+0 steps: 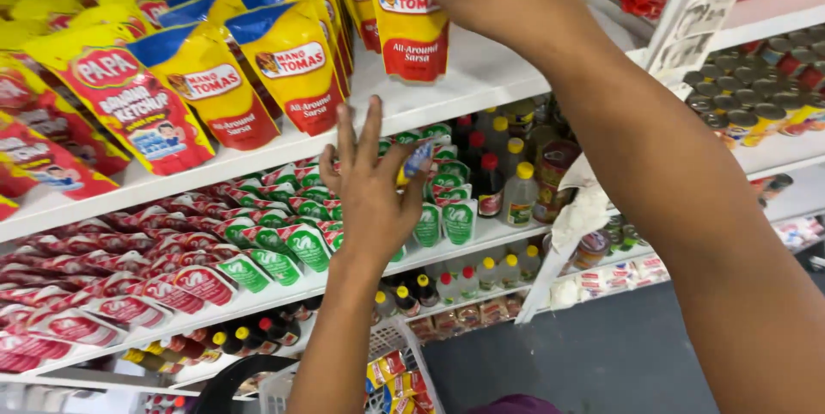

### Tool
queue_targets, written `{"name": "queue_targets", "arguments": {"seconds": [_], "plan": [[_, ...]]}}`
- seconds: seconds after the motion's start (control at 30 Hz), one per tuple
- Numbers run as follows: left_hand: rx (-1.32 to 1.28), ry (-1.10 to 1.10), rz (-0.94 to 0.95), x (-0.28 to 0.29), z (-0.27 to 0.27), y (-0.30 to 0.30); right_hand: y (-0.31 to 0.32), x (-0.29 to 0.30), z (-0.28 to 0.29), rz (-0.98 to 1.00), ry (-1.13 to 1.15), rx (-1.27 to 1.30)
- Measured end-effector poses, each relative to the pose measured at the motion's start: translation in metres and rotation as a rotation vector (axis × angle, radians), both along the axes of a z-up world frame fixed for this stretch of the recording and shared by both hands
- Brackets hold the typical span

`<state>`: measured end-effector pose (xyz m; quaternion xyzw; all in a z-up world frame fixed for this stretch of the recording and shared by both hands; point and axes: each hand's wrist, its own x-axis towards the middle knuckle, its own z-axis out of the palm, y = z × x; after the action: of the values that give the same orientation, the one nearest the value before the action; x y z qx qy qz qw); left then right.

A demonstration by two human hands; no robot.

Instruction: Picking sauce packets from a grocery store shelf and placing them into a shopping basket.

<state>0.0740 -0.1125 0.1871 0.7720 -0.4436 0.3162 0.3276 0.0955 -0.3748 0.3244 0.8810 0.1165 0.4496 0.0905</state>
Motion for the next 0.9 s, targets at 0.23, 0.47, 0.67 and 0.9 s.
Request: {"name": "queue_targets", "arguments": {"seconds": [0.23, 0.47, 0.67, 0.9], "plan": [[0.0, -0.089, -0.036, 0.017, -0.009, 0.01, 0.039, 0.05, 0.02, 0.193, -0.064, 0.183], [-0.035, -0.036, -0.085, 0.017, -0.004, 0.009, 0.043, 0.068, 0.02, 0.184, -0.13, 0.084], [0.003, -0.005, -0.113, 0.017, -0.002, 0.013, 0.03, 0.077, 0.014, 0.172, -0.054, 0.143], [0.023, 0.003, -0.104, 0.017, 0.0, 0.012, 0.026, 0.078, 0.015, 0.155, 0.044, 0.195]]}}
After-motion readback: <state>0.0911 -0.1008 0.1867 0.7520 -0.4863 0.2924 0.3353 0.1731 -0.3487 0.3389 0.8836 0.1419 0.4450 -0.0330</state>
